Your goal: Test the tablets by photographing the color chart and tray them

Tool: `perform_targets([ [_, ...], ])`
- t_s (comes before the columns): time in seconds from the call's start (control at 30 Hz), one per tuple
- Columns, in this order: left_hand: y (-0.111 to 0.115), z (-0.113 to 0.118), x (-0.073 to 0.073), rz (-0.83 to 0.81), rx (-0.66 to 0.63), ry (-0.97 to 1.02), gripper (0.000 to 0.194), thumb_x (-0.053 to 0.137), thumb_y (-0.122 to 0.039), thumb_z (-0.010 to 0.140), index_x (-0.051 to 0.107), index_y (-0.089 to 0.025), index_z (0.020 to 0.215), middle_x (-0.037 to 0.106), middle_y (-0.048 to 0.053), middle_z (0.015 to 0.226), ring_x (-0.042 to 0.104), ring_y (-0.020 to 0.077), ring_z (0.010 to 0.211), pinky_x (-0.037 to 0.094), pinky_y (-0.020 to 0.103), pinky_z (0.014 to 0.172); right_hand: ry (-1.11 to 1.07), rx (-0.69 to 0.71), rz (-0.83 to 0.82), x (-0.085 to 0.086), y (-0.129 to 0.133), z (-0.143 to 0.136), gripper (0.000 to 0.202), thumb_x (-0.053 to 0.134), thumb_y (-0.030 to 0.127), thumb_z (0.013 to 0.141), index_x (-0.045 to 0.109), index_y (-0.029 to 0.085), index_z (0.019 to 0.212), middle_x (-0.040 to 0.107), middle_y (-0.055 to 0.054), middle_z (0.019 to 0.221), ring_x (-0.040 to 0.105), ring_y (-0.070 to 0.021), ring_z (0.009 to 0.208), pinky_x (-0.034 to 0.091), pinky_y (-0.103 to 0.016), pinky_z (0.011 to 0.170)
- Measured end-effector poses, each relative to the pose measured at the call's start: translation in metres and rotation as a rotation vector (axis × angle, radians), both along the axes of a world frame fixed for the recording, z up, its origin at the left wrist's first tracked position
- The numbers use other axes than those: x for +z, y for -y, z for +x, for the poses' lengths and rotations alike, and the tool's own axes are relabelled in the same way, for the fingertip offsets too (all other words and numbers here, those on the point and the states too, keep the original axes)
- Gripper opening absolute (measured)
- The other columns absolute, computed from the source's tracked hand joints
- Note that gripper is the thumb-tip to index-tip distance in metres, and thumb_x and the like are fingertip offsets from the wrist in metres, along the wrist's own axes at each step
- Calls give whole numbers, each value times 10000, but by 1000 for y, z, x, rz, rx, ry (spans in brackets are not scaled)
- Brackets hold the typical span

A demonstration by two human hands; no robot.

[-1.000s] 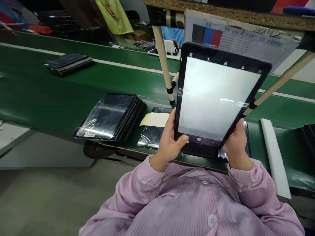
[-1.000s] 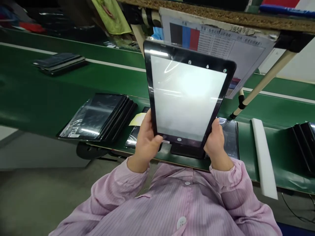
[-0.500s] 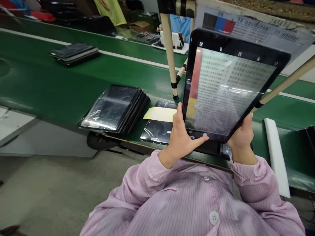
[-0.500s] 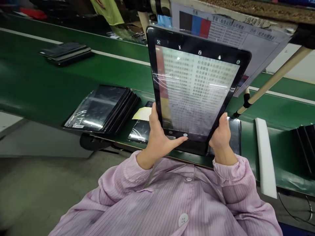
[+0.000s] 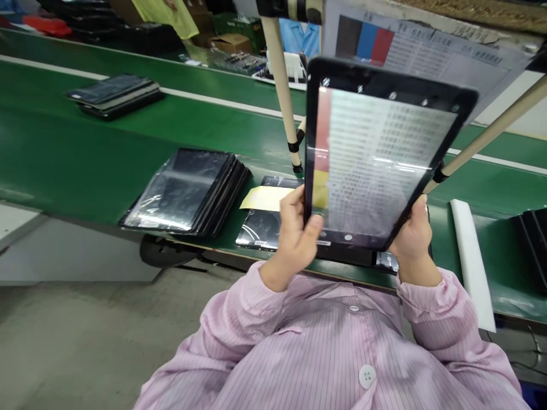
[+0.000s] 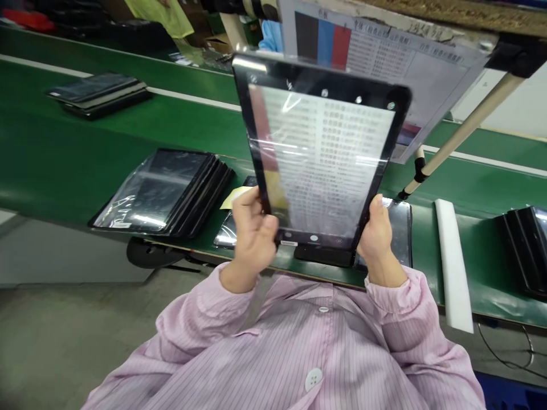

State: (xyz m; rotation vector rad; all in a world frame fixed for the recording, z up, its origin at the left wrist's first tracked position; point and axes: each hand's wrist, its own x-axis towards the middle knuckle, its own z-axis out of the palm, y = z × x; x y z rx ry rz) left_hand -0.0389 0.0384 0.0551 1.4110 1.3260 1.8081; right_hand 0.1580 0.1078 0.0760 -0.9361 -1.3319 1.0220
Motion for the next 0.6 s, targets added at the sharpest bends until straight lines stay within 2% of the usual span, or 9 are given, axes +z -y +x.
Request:
perform_targets([
  [0.07, -2, -6, 1, -54, -64, 240, 697, 633, -749, 892, 563, -307, 1427, 617, 99, 1470, 569, 334, 1412, 480, 490, 1180, 24, 38, -13, 0, 6, 5, 724, 280, 758, 1012, 628, 249, 1391, 696, -77, 1348, 534, -307, 1451, 520, -545, 1179],
  [0.13, -2, -10, 0, -107, -119, 412, 642, 736, -690, 845, 629, -355, 1381, 631, 44, 1496, 581, 319, 1406, 514, 471, 1155, 128, 99, 66, 7, 11, 11, 692, 294, 737, 1030, 573, 280, 1468, 622, -47, 1474, 450, -282, 1520, 452, -518, 1250],
  [0.23, -1, -7, -3, -156, -194, 558, 601, 793, -608, 831, 662, -402, 1381, 643, -3, 1504, 594, 290, 1404, 535, 449, 1144, 317, 134, 281, 28, 17, 20, 744, 272, 749, 1028, 301, 347, 1654, 381, 13, 1683, 270, -259, 1614, 337, -497, 1324],
  [0.33, 1, 0, -7, -169, -252, 616, 558, 792, -565, 853, 678, -415, 1378, 665, -7, 1483, 611, 276, 1393, 552, 437, 1131, 482, 98, 410, 48, 18, 28, 777, 208, 746, 1032, 80, 370, 1700, 191, 52, 1756, 157, -265, 1643, 314, -499, 1329],
  [0.47, 4, 5, -15, -198, -249, 612, 522, 813, -555, 845, 710, -422, 1340, 660, -21, 1490, 580, 268, 1430, 509, 441, 1185, 602, 12, 459, 53, 14, 37, 753, 252, 701, 1053, 68, 367, 1701, 117, 52, 1769, 161, -303, 1640, 304, -523, 1323],
  [0.53, 6, 6, -19, -217, -206, 610, 521, 842, -548, 819, 732, -414, 1310, 660, -23, 1490, 563, 264, 1448, 479, 429, 1213, 611, -1, 429, 48, 11, 41, 753, 293, 694, 1053, 117, 353, 1701, 146, 35, 1764, 208, -327, 1627, 326, -540, 1308],
  [0.6, 6, 7, -20, -236, -170, 628, 533, 866, -537, 796, 745, -395, 1295, 660, -14, 1491, 553, 266, 1458, 463, 419, 1225, 592, 58, 351, 39, 7, 47, 757, 284, 717, 1046, 156, 351, 1696, 213, 22, 1749, 270, -324, 1608, 352, -542, 1292],
])
